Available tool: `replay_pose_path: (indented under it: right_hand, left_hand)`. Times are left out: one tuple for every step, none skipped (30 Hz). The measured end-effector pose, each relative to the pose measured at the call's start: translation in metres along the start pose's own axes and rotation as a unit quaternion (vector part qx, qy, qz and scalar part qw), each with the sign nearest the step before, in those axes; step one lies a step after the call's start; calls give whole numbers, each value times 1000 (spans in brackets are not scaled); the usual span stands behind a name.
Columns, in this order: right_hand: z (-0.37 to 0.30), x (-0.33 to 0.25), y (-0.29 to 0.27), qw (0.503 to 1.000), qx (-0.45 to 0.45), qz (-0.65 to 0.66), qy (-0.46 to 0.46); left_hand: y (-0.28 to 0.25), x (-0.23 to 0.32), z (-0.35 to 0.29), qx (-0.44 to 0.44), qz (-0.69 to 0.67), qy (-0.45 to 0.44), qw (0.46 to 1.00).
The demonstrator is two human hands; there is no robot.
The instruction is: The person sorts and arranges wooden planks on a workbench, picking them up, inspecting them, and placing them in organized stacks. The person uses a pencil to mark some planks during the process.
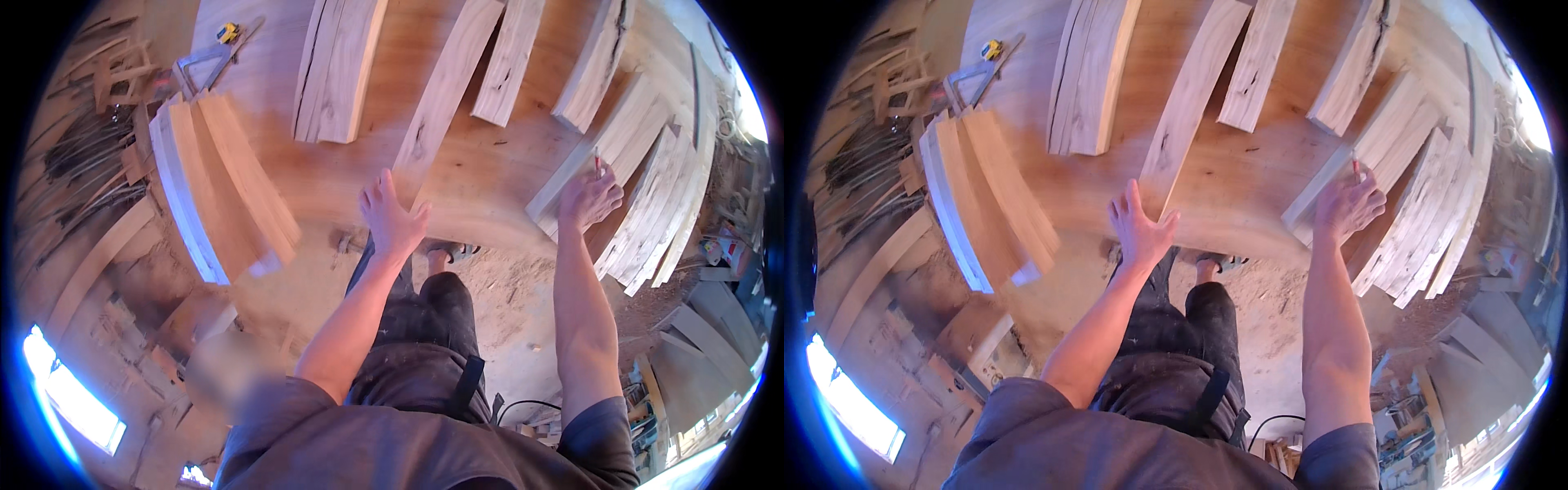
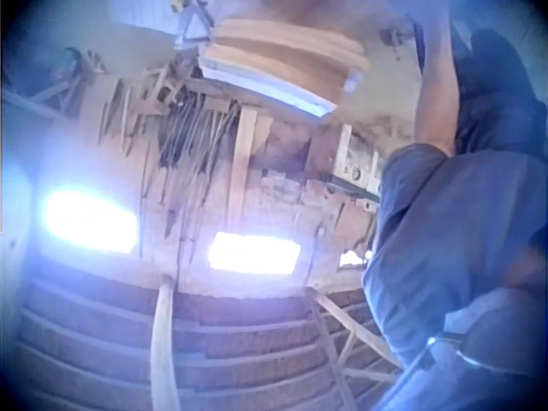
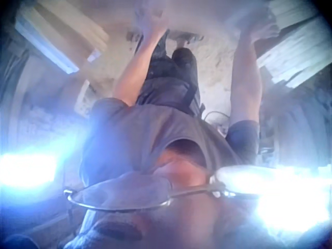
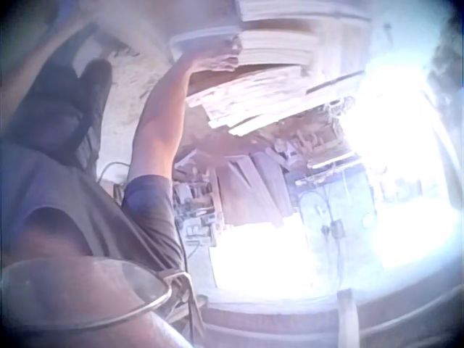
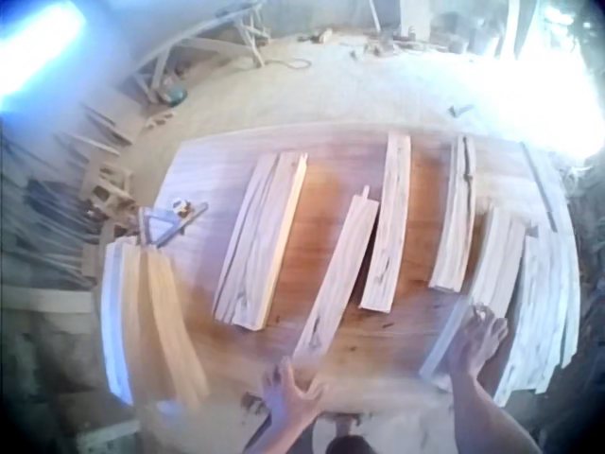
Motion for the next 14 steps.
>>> replay_pose_path:
  right_hand:
    - [0, -4, -5, 1000, 11, 13, -10]
    - [-3, -11, -10, 999, 29, 27, -18]
    - [-6, -15, -15, 998, 47, 40, -27]
    - [-5, -16, -17, 997, 48, 47, -24]
    - [-6, -18, -16, 997, 45, 57, -22]
    - [-6, -18, -15, 997, 39, 64, -20]
    - [-5, -17, -15, 997, 42, 60, -21]
    - [-5, -16, -15, 997, 42, 55, -19]
    - [-5, -12, -14, 998, 41, 52, -16]
    - [-6, -10, -12, 997, 39, 58, -15]
    - [-6, -11, -14, 997, 41, 62, -16]
    - [-5, -12, -17, 997, 44, 66, -16]
    - [-6, -14, -19, 996, 45, 72, -16]
    - [0, -17, -22, 995, 51, 80, -10]
  left_hand:
    - [0, 16, 15, 8, 10, 24, 1000]
    - [4, 25, 34, -21, -10, 11, 1000]
    - [5, 34, 53, -52, -30, -1, 998]
    - [10, 43, 70, -81, -51, -10, 995]
    - [9, 47, 85, -68, -54, -16, 996]
    - [10, 47, 95, -58, -57, -24, 996]
    - [12, 45, 102, -53, -57, -33, 996]
    - [22, 35, 104, -117, -199, -63, 971]
    - [27, 24, 103, -182, -331, -92, 922]
    - [31, 26, 101, -241, -453, -115, 851]
    - [27, 27, 97, -232, -494, -129, 828]
    - [23, 27, 90, -223, -534, -143, 802]
    - [21, 26, 89, -214, -572, -156, 776]
    - [22, 26, 97, -208, -558, -109, 796]
Point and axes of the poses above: each hand's wrist, its own z-axis towards the middle knuckle, its own y-axis out of the palm, x = y × z, the point moved 10 cm from there along z, towards the middle knuckle
